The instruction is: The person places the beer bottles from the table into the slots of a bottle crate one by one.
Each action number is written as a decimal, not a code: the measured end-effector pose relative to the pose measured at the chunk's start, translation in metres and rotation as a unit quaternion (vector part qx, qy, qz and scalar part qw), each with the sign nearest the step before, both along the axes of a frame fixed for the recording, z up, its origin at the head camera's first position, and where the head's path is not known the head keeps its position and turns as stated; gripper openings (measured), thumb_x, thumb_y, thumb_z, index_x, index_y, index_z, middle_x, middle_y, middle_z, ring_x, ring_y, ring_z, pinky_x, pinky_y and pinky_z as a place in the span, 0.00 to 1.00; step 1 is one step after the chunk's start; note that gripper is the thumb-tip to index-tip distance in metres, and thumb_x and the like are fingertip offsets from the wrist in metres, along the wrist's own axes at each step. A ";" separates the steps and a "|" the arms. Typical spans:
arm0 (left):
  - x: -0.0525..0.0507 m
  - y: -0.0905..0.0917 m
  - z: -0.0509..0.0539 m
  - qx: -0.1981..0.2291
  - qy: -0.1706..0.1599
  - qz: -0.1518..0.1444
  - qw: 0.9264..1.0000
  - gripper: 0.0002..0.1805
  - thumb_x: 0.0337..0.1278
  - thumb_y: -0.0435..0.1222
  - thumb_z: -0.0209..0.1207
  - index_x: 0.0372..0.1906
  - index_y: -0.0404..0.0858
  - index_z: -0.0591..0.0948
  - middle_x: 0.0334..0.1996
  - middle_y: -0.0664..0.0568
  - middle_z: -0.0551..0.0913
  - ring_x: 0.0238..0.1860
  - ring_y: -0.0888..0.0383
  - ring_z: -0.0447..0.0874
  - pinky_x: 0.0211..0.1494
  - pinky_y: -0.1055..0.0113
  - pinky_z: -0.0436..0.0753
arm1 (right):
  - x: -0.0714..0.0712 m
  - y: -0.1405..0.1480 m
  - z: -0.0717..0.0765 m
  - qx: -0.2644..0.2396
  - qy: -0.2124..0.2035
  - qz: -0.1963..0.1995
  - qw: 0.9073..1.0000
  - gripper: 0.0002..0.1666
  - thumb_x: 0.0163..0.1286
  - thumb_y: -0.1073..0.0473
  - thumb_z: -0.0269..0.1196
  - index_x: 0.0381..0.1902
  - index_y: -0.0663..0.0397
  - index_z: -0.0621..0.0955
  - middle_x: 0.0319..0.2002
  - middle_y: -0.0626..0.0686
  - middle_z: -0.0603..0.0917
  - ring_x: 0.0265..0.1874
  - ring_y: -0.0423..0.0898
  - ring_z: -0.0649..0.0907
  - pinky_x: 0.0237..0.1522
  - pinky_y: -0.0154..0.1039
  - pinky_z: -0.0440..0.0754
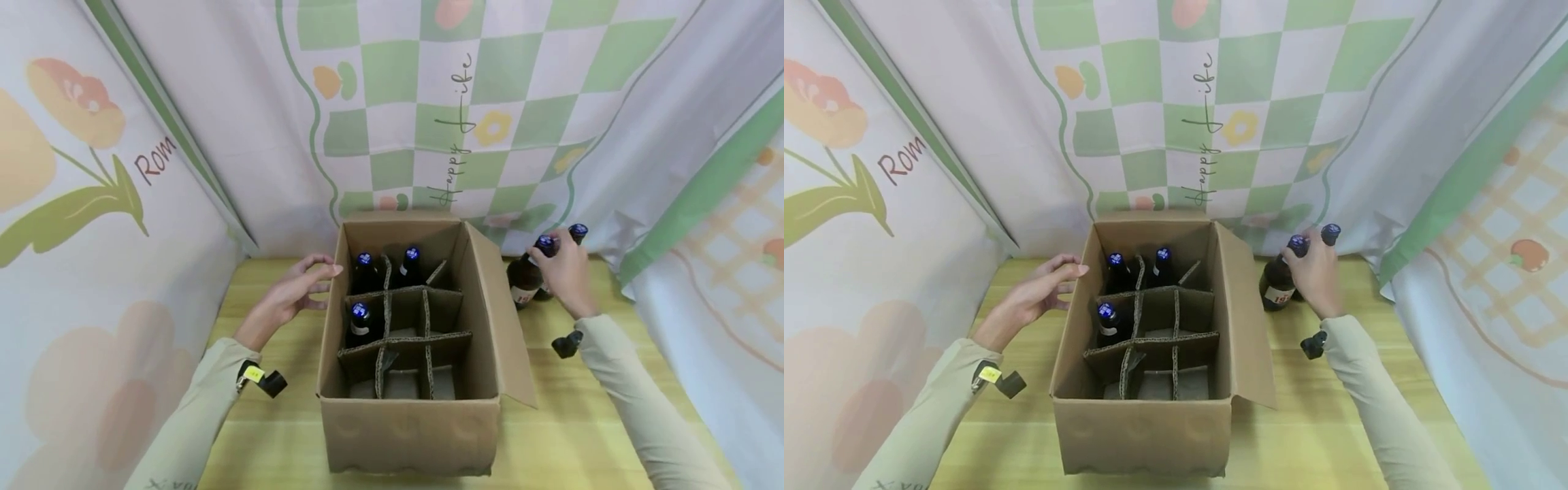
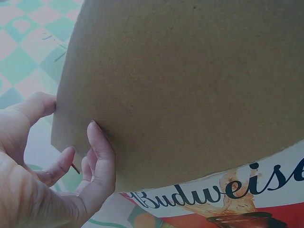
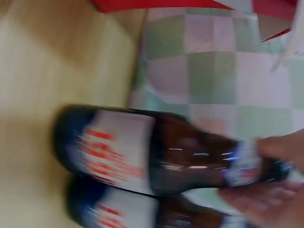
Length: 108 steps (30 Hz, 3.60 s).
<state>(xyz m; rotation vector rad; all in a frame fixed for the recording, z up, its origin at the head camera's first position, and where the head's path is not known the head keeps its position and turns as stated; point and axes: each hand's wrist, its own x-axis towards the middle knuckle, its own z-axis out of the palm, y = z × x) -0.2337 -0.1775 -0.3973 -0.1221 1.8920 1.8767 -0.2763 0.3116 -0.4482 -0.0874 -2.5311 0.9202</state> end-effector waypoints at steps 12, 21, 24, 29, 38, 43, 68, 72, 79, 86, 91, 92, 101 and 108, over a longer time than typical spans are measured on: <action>0.000 0.000 -0.001 0.003 0.007 -0.007 1.000 0.19 0.71 0.43 0.63 0.59 0.46 0.70 0.67 0.45 0.71 0.64 0.43 0.72 0.43 0.64 0.87 | -0.003 -0.023 -0.050 -0.207 0.201 -0.006 0.957 0.18 0.72 0.67 0.68 0.54 0.74 0.80 0.33 0.49 0.80 0.29 0.33 0.77 0.33 0.21 0.73; 0.000 0.001 -0.001 -0.006 0.013 -0.008 1.000 0.19 0.71 0.43 0.62 0.58 0.47 0.70 0.66 0.46 0.71 0.62 0.44 0.72 0.44 0.62 0.87 | -0.007 -0.021 -0.068 -0.214 0.184 -0.006 0.959 0.25 0.74 0.66 0.66 0.65 0.70 0.75 0.48 0.63 0.85 0.41 0.29 0.79 0.45 0.24 0.75; 0.001 0.001 -0.001 -0.008 0.014 -0.013 1.000 0.19 0.71 0.43 0.62 0.58 0.46 0.70 0.67 0.45 0.71 0.63 0.43 0.71 0.45 0.62 0.86 | -0.012 -0.014 -0.077 -0.205 0.169 -0.001 0.964 0.27 0.75 0.63 0.66 0.67 0.66 0.75 0.52 0.64 0.86 0.43 0.28 0.78 0.46 0.23 0.75; 0.001 -0.001 -0.003 -0.012 0.016 -0.014 1.000 0.19 0.71 0.45 0.63 0.59 0.47 0.70 0.65 0.47 0.72 0.59 0.47 0.74 0.46 0.62 0.87 | -0.016 -0.007 -0.079 -0.165 0.142 -0.005 0.976 0.24 0.75 0.54 0.67 0.63 0.57 0.77 0.41 0.54 0.84 0.35 0.34 0.76 0.39 0.26 0.71; 0.000 -0.002 -0.002 -0.012 0.017 -0.011 1.000 0.19 0.72 0.44 0.62 0.59 0.47 0.70 0.63 0.48 0.73 0.60 0.46 0.74 0.48 0.61 0.87 | -0.019 -0.011 -0.069 -0.148 0.039 -0.016 0.988 0.39 0.80 0.41 0.58 0.71 0.66 0.66 0.63 0.70 0.72 0.65 0.63 0.72 0.73 0.60 0.65; -0.001 0.001 -0.001 -0.008 0.020 -0.008 1.000 0.20 0.71 0.45 0.63 0.59 0.47 0.70 0.66 0.46 0.72 0.62 0.45 0.73 0.47 0.62 0.87 | -0.022 -0.015 -0.061 -0.137 -0.001 -0.036 0.990 0.44 0.78 0.39 0.58 0.71 0.70 0.61 0.68 0.71 0.62 0.72 0.65 0.63 0.78 0.67 0.51; 0.001 -0.001 -0.003 -0.015 0.017 0.001 1.000 0.20 0.71 0.44 0.63 0.60 0.45 0.70 0.61 0.48 0.74 0.57 0.49 0.74 0.48 0.62 0.86 | 0.003 0.017 -0.035 -0.228 0.023 0.176 0.957 0.21 0.72 0.66 0.68 0.59 0.72 0.81 0.46 0.36 0.89 0.42 0.29 0.86 0.46 0.21 0.83; 0.003 -0.001 -0.002 -0.018 0.020 0.006 1.000 0.20 0.70 0.44 0.64 0.59 0.45 0.71 0.63 0.46 0.74 0.59 0.47 0.74 0.48 0.62 0.87 | 0.011 0.010 -0.026 -0.239 0.030 0.172 0.955 0.19 0.71 0.67 0.69 0.58 0.67 0.84 0.45 0.33 0.88 0.42 0.29 0.87 0.45 0.20 0.83; 0.004 0.003 -0.001 -0.015 0.017 0.011 1.000 0.19 0.71 0.43 0.63 0.59 0.46 0.71 0.63 0.46 0.74 0.57 0.48 0.75 0.48 0.61 0.88 | 0.014 0.008 -0.022 -0.233 0.032 0.147 0.961 0.18 0.70 0.66 0.70 0.54 0.71 0.84 0.41 0.38 0.90 0.38 0.30 0.87 0.43 0.21 0.84; 0.002 0.002 0.000 -0.018 0.021 0.009 1.000 0.20 0.70 0.44 0.64 0.60 0.45 0.71 0.63 0.46 0.74 0.56 0.50 0.76 0.46 0.62 0.88 | 0.017 0.004 -0.018 -0.189 0.044 0.134 0.972 0.15 0.69 0.66 0.71 0.49 0.73 0.85 0.34 0.48 0.90 0.29 0.34 0.85 0.27 0.22 0.79; 0.003 0.002 0.000 -0.020 0.017 0.010 1.000 0.21 0.70 0.44 0.64 0.60 0.46 0.71 0.63 0.46 0.74 0.57 0.49 0.76 0.45 0.63 0.88 | 0.018 0.003 -0.016 -0.201 0.043 0.131 0.970 0.13 0.68 0.66 0.72 0.44 0.74 0.85 0.28 0.64 0.88 0.15 0.40 0.78 0.14 0.27 0.73; 0.004 0.002 0.000 -0.020 0.016 0.010 1.000 0.21 0.70 0.44 0.64 0.60 0.46 0.71 0.64 0.46 0.74 0.57 0.49 0.76 0.45 0.63 0.87 | 0.018 0.004 -0.017 -0.207 0.043 0.129 0.969 0.13 0.68 0.67 0.72 0.43 0.75 0.85 0.26 0.65 0.87 0.12 0.40 0.77 0.12 0.29 0.71; 0.002 0.003 0.000 -0.016 0.015 0.010 1.000 0.21 0.70 0.44 0.64 0.60 0.45 0.70 0.67 0.45 0.72 0.61 0.47 0.73 0.47 0.60 0.87 | 0.015 0.016 -0.031 -0.240 -0.007 0.087 0.967 0.18 0.70 0.61 0.71 0.48 0.75 0.84 0.24 0.34 0.87 0.15 0.36 0.82 0.17 0.29 0.81; 0.002 0.003 0.000 -0.012 0.010 0.009 1.000 0.20 0.70 0.44 0.65 0.59 0.47 0.71 0.67 0.45 0.72 0.62 0.46 0.73 0.48 0.60 0.87 | 0.025 0.015 -0.010 -0.272 -0.021 0.065 0.960 0.05 0.71 0.60 0.71 0.40 0.57 0.86 0.23 0.36 0.86 0.14 0.33 0.78 0.14 0.27 0.78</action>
